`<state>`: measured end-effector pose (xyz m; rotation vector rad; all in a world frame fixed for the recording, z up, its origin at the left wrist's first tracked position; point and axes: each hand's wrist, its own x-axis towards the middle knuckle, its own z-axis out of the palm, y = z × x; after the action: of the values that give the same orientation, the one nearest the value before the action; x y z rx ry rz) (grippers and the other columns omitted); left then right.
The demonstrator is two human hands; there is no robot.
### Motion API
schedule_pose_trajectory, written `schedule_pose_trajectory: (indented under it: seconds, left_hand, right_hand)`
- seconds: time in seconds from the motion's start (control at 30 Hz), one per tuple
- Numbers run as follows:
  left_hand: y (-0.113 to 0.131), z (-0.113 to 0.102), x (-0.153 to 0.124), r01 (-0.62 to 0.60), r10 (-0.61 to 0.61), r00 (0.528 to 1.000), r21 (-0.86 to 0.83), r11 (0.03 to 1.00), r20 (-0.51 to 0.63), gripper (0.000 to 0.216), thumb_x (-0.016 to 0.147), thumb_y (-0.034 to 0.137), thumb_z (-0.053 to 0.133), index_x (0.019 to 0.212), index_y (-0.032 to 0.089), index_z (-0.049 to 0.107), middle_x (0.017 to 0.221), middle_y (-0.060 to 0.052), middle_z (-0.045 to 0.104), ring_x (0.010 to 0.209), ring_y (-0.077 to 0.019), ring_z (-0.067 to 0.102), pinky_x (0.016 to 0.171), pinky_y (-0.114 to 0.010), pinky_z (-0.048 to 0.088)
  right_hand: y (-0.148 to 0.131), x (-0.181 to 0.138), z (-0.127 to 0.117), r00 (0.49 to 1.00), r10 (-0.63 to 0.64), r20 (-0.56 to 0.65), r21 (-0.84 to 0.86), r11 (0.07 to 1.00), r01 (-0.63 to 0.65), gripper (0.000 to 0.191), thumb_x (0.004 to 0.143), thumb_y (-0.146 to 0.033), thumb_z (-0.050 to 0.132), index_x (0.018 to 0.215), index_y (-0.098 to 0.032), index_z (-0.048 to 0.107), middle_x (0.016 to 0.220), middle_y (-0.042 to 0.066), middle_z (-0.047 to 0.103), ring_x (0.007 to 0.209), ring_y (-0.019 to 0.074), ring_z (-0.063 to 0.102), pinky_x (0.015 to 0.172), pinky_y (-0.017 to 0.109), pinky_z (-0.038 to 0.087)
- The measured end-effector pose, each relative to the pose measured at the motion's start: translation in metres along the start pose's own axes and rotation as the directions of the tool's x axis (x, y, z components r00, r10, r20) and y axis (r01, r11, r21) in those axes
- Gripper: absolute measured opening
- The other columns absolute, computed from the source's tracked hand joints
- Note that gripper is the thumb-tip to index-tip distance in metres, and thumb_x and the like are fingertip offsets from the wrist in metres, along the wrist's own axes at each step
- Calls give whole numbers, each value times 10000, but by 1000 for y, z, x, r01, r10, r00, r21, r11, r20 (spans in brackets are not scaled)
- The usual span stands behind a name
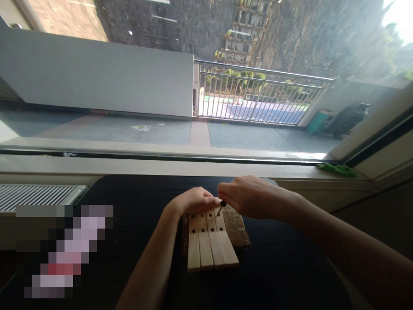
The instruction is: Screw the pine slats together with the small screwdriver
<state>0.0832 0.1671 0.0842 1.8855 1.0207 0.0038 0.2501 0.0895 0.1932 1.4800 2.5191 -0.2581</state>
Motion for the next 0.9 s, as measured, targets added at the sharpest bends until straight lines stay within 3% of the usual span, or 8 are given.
schedule_pose_trajectory:
  seconds: [0.2, 0.43, 0.9]
  left_hand:
    - [0, 1, -1, -31, 30, 999, -16, 999, -31, 429, 712, 577, 545, 680, 166, 663, 704, -27, 637, 634, -166, 496, 578, -270, 337]
    - [-2, 2, 0, -31, 30, 999, -53, 998, -20, 393, 723, 552, 550, 668, 179, 662, 670, -9, 606, 615, -156, 489, 567, -266, 327]
    - [-4, 3, 1, -24, 22, 999, -49, 999, -31, 436, 721, 592, 549, 665, 176, 669, 627, -9, 568, 570, -142, 436, 522, -263, 290]
  right_hand:
    - [1, 0, 4, 1000, -31, -6, 65, 997, 31, 258, 958, -305, 344, 927, -184, 569, 650, 15, 572, 491, 120, 398, 508, 299, 234]
    - [4, -1, 9, 998, 11, -60, 150, 989, -1, 219, 936, -311, 397, 943, -204, 588, 649, 46, 589, 503, 153, 426, 528, 334, 258]
    - [-1, -2, 9, 999, -3, -45, 10, 1000, 3, 186, 952, -296, 361, 896, -195, 506, 607, -3, 538, 450, 113, 355, 479, 286, 184]
